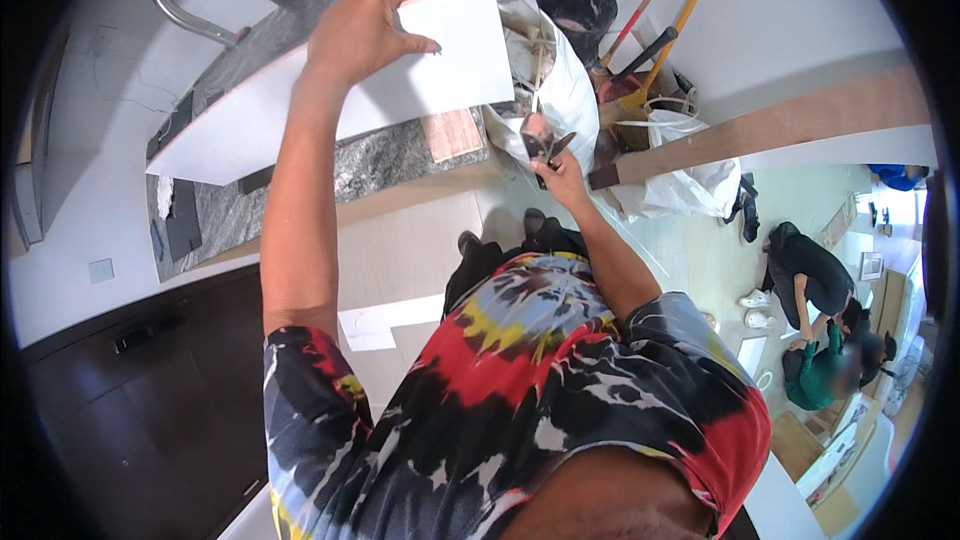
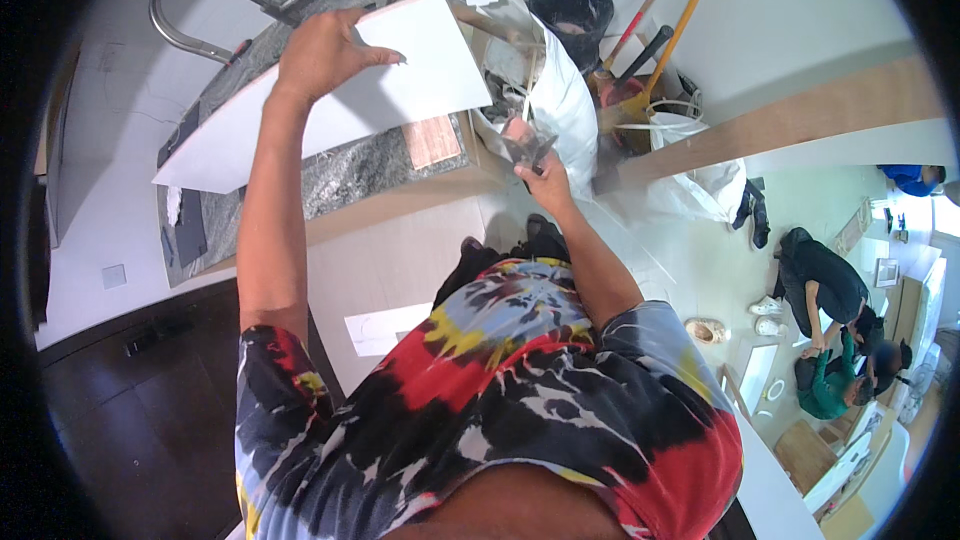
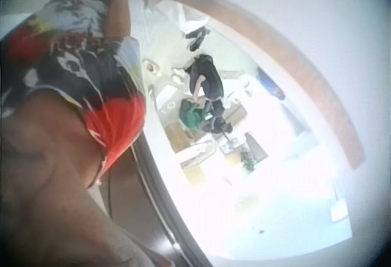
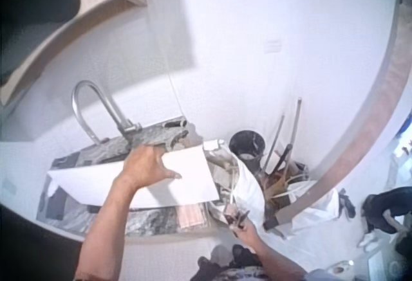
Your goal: The person uses a utility knife to cut a white board on a countertop, then moves to the floor to cut a larger white board along a marked line. After cutting, the person sands the edges of the cut board with a sanding block.
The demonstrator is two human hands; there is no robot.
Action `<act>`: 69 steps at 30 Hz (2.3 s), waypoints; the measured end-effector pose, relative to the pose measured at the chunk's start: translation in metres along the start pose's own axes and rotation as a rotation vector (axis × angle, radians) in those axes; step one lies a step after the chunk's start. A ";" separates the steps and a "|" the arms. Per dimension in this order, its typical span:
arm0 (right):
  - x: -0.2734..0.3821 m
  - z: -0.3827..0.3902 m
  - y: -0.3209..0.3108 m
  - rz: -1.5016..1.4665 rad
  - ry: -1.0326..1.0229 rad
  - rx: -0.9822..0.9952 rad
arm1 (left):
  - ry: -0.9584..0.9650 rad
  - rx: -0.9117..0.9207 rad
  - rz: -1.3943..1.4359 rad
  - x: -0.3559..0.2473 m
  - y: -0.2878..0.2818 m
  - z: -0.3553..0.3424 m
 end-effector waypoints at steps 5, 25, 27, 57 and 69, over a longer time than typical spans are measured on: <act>0.160 -0.034 -0.012 0.188 0.118 -0.019 | -0.020 0.052 0.081 -0.002 -0.001 -0.003; 0.027 -0.028 -0.009 0.401 -0.014 0.133 | 0.056 -0.007 0.086 0.002 0.006 -0.012; -0.007 0.017 -0.027 0.355 0.089 0.164 | -0.071 0.087 0.140 0.001 0.005 -0.008; 0.223 -0.345 0.205 0.959 -0.416 0.570 | 0.181 -0.060 0.117 -0.045 0.008 0.144; 0.150 -0.432 0.295 1.246 -0.524 0.594 | 0.030 -0.088 0.313 -0.036 0.009 0.113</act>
Point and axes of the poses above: each hand's wrist, its own z-axis away from the middle knuckle, its own y-axis out of the palm, x = y × z, the point moved 2 cm from there along -z, towards the middle knuckle
